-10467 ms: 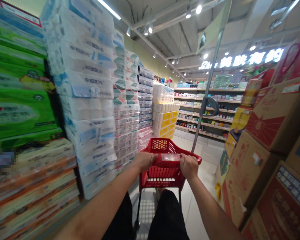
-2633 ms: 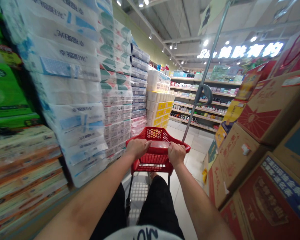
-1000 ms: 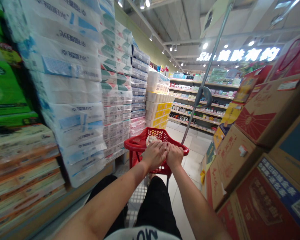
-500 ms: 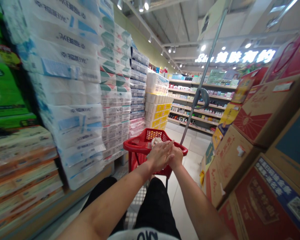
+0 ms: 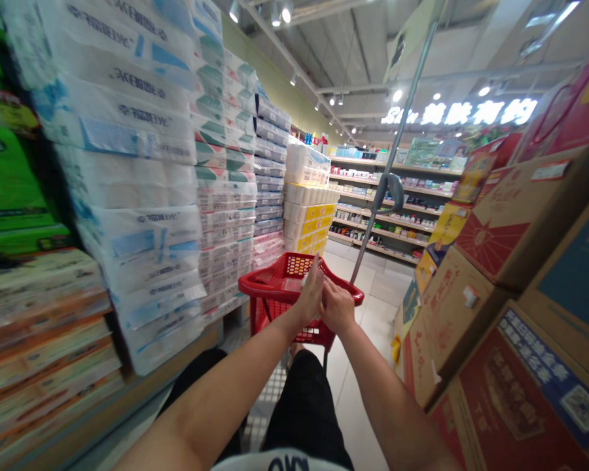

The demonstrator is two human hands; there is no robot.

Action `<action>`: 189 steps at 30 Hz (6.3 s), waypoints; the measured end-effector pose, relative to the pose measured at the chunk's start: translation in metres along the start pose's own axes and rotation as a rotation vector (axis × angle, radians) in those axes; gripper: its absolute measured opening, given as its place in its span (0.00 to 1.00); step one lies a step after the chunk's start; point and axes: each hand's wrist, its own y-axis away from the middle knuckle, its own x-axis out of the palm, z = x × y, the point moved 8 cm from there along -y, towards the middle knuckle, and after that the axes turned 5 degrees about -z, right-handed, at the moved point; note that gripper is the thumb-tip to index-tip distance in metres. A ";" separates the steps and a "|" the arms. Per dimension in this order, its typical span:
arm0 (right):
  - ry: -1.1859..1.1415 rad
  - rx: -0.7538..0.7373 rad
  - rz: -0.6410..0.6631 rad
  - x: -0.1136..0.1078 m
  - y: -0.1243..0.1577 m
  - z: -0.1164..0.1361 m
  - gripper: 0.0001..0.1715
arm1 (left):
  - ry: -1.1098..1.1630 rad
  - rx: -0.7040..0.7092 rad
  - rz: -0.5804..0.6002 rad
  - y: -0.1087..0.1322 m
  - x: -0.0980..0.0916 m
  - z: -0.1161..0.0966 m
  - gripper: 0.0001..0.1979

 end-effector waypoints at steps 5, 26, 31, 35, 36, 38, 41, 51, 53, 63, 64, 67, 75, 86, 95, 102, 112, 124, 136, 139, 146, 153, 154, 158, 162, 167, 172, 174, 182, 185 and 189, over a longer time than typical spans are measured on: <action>0.072 -0.019 0.041 0.008 0.001 0.010 0.24 | -0.339 0.199 -0.027 -0.012 -0.032 -0.010 0.27; 0.101 -0.001 0.130 0.027 -0.020 0.046 0.19 | -1.348 0.123 0.214 -0.001 -0.087 0.035 0.18; 0.096 -0.070 0.052 0.021 -0.012 0.048 0.19 | -1.338 0.140 0.188 0.001 -0.084 0.031 0.18; 0.152 0.064 0.104 0.025 -0.019 0.045 0.18 | -1.348 0.139 0.169 0.001 -0.084 0.031 0.18; 0.170 0.116 0.139 0.027 -0.022 0.043 0.18 | -1.350 0.142 0.168 0.001 -0.083 0.031 0.18; 0.196 0.215 0.221 0.032 -0.029 0.038 0.20 | -1.349 0.154 0.174 0.001 -0.083 0.031 0.18; 0.187 0.322 0.326 0.034 -0.036 0.028 0.24 | -1.341 0.167 0.172 0.001 -0.083 0.029 0.19; 0.173 0.321 0.366 0.031 -0.039 0.020 0.29 | -1.328 0.175 0.146 0.003 -0.084 0.027 0.19; 0.179 0.278 0.332 0.029 -0.036 0.023 0.28 | -1.330 0.173 0.148 0.003 -0.085 0.028 0.19; 0.132 -0.036 0.113 0.015 -0.016 0.039 0.18 | -1.323 0.136 0.159 0.004 -0.083 0.023 0.20; 0.121 -0.057 0.099 0.014 -0.015 0.040 0.18 | -1.325 0.134 0.157 0.004 -0.083 0.023 0.20; 0.104 -0.042 0.082 0.015 -0.016 0.039 0.18 | -1.324 0.124 0.153 0.003 -0.083 0.023 0.20; 0.223 0.227 0.226 0.031 -0.027 0.023 0.24 | -1.322 0.139 0.160 0.004 -0.085 0.023 0.19; 0.102 0.224 0.451 0.032 -0.035 0.006 0.29 | -1.330 0.172 0.132 0.004 -0.086 0.025 0.20; 0.219 0.186 0.606 0.038 -0.033 -0.004 0.25 | -1.334 0.211 0.109 0.004 -0.086 0.031 0.19; 0.248 0.172 0.330 0.024 -0.021 0.004 0.28 | -1.325 0.194 0.095 0.002 -0.086 0.029 0.19; 0.251 0.319 0.392 0.027 -0.024 -0.002 0.33 | -1.317 0.177 0.108 0.003 -0.087 0.027 0.19; 0.252 0.119 0.289 0.015 -0.013 0.008 0.25 | -1.307 0.183 0.079 0.002 -0.088 0.029 0.21; 0.307 0.191 0.552 0.023 -0.022 0.000 0.29 | -1.310 0.169 0.111 0.004 -0.090 0.026 0.20; 0.253 0.106 0.399 0.014 -0.016 0.006 0.26 | -1.308 0.168 0.106 0.003 -0.089 0.026 0.20; 0.262 0.304 0.494 0.022 -0.022 -0.017 0.33 | -1.321 0.179 0.089 0.006 -0.082 0.022 0.20; 0.237 0.194 0.306 0.020 -0.015 -0.006 0.31 | -1.308 0.173 0.113 0.003 -0.088 0.027 0.20; 0.225 0.118 0.227 0.017 -0.010 0.000 0.28 | -1.313 0.174 0.109 0.003 -0.088 0.027 0.20; 0.205 -0.036 0.027 0.009 0.008 0.011 0.23 | -1.327 0.171 0.095 0.002 -0.086 0.028 0.21; 0.267 0.188 0.113 0.013 -0.006 0.000 0.23 | -1.310 0.171 0.130 0.002 -0.083 0.029 0.21; 0.264 0.336 0.306 0.020 -0.023 -0.004 0.32 | -1.288 0.167 0.161 0.002 -0.083 0.028 0.20; 0.242 0.152 0.115 0.014 -0.009 0.004 0.24 | -1.295 0.157 0.156 0.002 -0.083 0.029 0.20; 0.220 0.064 0.064 0.014 0.000 0.008 0.24 | -1.306 0.163 0.156 0.002 -0.082 0.029 0.21; 0.217 0.241 0.188 0.021 -0.014 0.007 0.24 | -1.310 0.157 0.175 0.001 -0.080 0.027 0.20; 0.229 0.282 0.245 0.026 -0.022 0.007 0.25 | -1.313 0.170 0.185 -0.001 -0.079 0.026 0.19; 0.229 0.071 0.140 0.024 -0.017 0.020 0.25 | -1.318 0.171 0.195 -0.002 -0.079 0.027 0.18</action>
